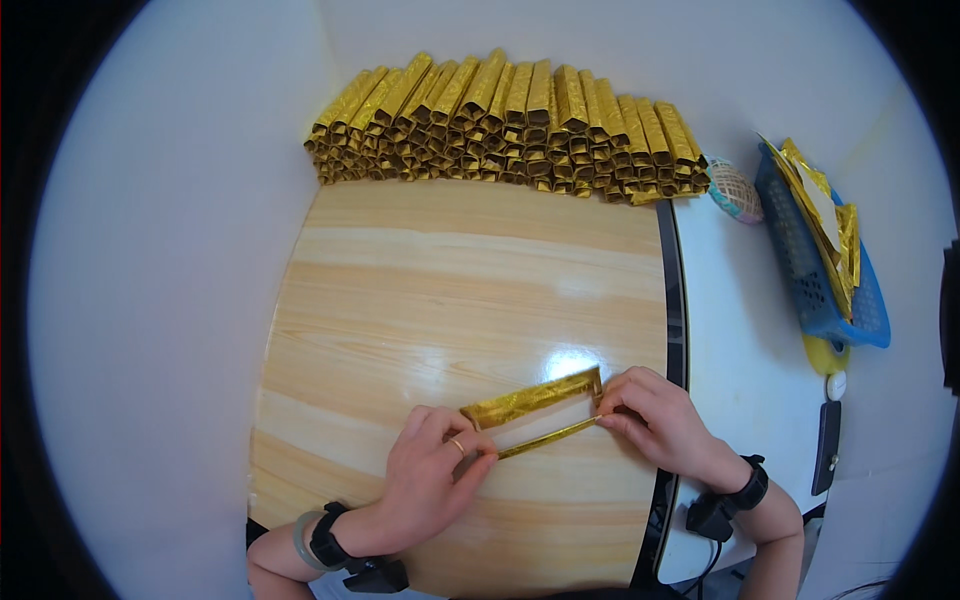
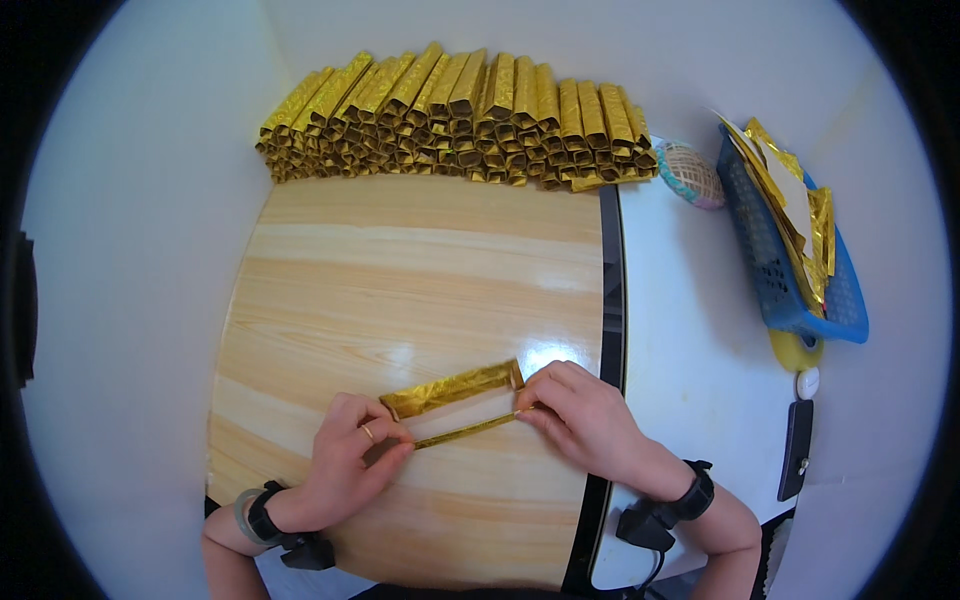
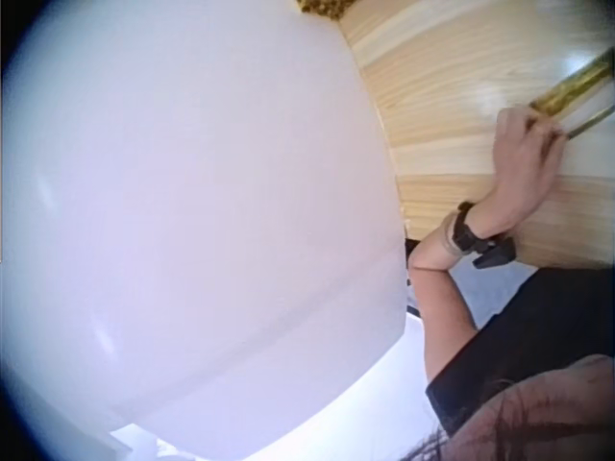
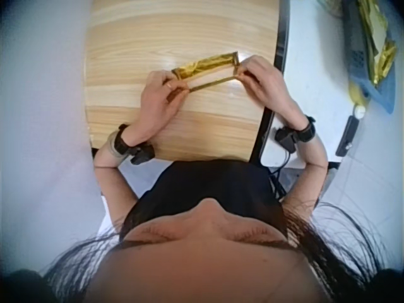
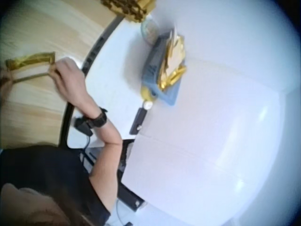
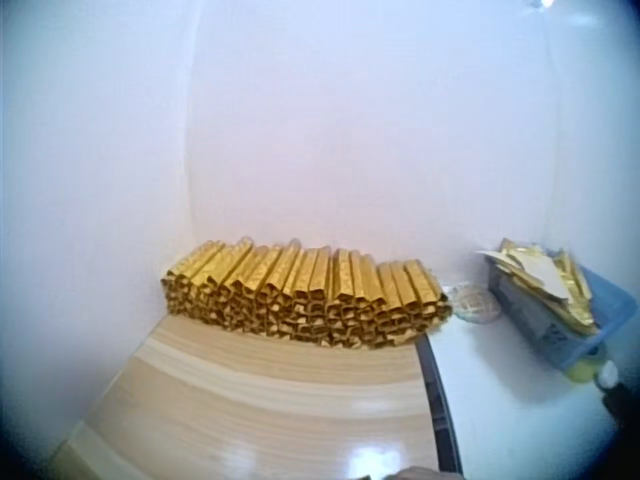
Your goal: Rolling and folding gold incense paper for ritual or manufacturing use.
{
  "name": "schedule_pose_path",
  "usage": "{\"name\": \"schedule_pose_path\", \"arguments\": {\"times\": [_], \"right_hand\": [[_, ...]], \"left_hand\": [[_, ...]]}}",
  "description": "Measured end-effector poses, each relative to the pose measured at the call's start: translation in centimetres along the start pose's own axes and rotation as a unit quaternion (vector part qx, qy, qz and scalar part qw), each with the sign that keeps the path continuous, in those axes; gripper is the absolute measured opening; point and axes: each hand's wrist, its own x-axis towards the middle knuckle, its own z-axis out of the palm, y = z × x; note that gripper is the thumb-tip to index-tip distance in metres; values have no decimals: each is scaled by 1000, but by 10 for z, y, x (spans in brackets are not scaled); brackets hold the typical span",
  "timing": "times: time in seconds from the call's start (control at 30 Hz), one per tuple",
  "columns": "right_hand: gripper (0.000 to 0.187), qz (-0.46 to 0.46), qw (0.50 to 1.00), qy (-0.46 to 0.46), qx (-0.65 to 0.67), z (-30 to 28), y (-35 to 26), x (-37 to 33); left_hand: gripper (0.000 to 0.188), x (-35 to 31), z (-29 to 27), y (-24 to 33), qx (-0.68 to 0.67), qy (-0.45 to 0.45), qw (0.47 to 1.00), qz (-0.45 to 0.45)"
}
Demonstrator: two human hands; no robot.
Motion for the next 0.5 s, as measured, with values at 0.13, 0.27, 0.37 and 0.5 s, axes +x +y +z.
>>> {"name": "schedule_pose_path", "arguments": {"times": [0.13,0.27,0.37,0.5], "right_hand": [[11,-12,999,-12,-31,0,-3,0],[14,17,993,-47,-105,-4,-12,7],[15,16,989,-69,-128,-6,-12,10],[15,11,987,-76,-141,-6,-13,14]], "left_hand": [[10,0,1,-2,-4,-10,1000,-2],[10,0,0,-3,-7,-29,999,-37],[11,1,2,-1,-3,-25,998,-61],[13,3,2,-1,13,-29,998,-58]]}}
